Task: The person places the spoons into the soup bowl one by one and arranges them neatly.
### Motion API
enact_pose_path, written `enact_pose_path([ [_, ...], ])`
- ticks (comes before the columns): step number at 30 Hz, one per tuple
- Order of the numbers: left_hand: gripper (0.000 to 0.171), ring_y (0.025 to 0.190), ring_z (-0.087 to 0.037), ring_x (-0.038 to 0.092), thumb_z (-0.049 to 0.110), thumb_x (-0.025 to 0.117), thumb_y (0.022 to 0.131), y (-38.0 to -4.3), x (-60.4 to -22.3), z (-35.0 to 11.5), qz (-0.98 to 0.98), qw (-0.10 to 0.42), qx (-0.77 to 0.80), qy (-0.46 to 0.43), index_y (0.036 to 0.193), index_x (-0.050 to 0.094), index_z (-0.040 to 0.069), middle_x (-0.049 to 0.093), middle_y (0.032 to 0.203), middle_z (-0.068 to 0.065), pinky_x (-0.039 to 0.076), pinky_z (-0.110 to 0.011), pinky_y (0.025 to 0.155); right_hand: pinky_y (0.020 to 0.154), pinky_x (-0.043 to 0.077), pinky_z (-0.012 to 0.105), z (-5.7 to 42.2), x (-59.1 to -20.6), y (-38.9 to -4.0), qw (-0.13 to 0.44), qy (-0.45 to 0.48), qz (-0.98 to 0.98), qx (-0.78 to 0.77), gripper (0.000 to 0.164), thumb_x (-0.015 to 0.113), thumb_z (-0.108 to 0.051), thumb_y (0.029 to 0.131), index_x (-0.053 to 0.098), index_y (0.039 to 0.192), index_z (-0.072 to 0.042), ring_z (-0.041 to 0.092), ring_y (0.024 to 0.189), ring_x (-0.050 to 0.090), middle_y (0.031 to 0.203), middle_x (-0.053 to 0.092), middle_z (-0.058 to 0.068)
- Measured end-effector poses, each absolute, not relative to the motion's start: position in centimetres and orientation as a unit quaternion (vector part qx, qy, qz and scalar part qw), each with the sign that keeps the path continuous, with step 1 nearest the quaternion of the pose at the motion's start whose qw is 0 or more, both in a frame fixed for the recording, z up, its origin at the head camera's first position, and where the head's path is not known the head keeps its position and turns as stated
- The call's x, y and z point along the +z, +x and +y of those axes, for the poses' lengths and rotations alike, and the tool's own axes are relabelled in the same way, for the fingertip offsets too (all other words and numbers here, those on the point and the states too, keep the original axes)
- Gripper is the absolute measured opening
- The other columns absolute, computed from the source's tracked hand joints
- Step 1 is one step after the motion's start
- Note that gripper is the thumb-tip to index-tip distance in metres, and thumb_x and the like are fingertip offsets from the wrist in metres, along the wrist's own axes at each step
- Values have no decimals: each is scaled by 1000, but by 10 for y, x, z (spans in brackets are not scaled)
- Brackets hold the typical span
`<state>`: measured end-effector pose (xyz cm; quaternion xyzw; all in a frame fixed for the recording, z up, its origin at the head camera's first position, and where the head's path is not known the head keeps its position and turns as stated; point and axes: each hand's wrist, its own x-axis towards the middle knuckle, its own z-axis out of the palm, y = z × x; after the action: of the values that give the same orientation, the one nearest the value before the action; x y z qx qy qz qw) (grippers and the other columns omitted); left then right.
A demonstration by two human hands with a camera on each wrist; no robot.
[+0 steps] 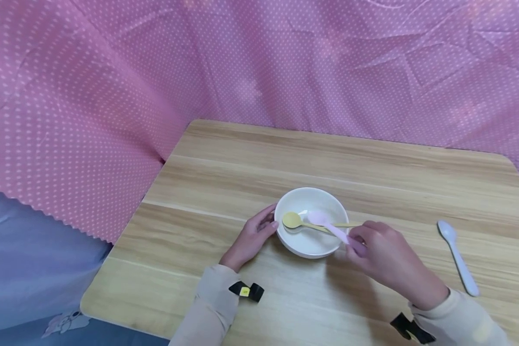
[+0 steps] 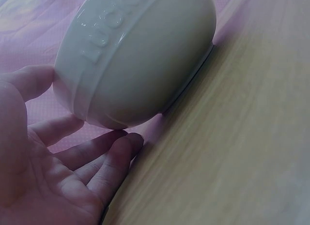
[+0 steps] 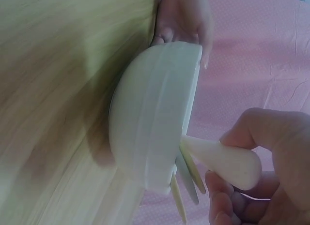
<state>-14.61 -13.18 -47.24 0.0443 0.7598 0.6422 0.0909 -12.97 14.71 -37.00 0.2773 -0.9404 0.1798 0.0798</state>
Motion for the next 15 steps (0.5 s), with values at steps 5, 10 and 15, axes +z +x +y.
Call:
enact_pose_path([
  [5,51,125,-18,49,31,53,96,-147,-473,-132,759,90,643,48,144,38,21,53,135,-8,39,-30,107,47,34,17,141,-373,-132,85,288,-937,178,9,73,-15,71,70,74,-8,5,56,39,62,48,-8],
  [10,52,127,-21,48,29,53,97,-146,-472,-132,759,87,643,54,145,37,17,51,136,-11,39,-31,108,47,36,17,135,-376,-133,98,300,-932,179,8,73,-16,70,69,73,-9,5,56,40,62,50,-8],
  [15,53,127,-20,48,31,52,96,-146,-472,-132,761,91,640,48,146,36,19,51,137,-9,39,-32,108,48,38,18,127,-377,-133,102,315,-926,182,7,73,-15,71,70,74,-10,5,57,41,64,52,-8],
])
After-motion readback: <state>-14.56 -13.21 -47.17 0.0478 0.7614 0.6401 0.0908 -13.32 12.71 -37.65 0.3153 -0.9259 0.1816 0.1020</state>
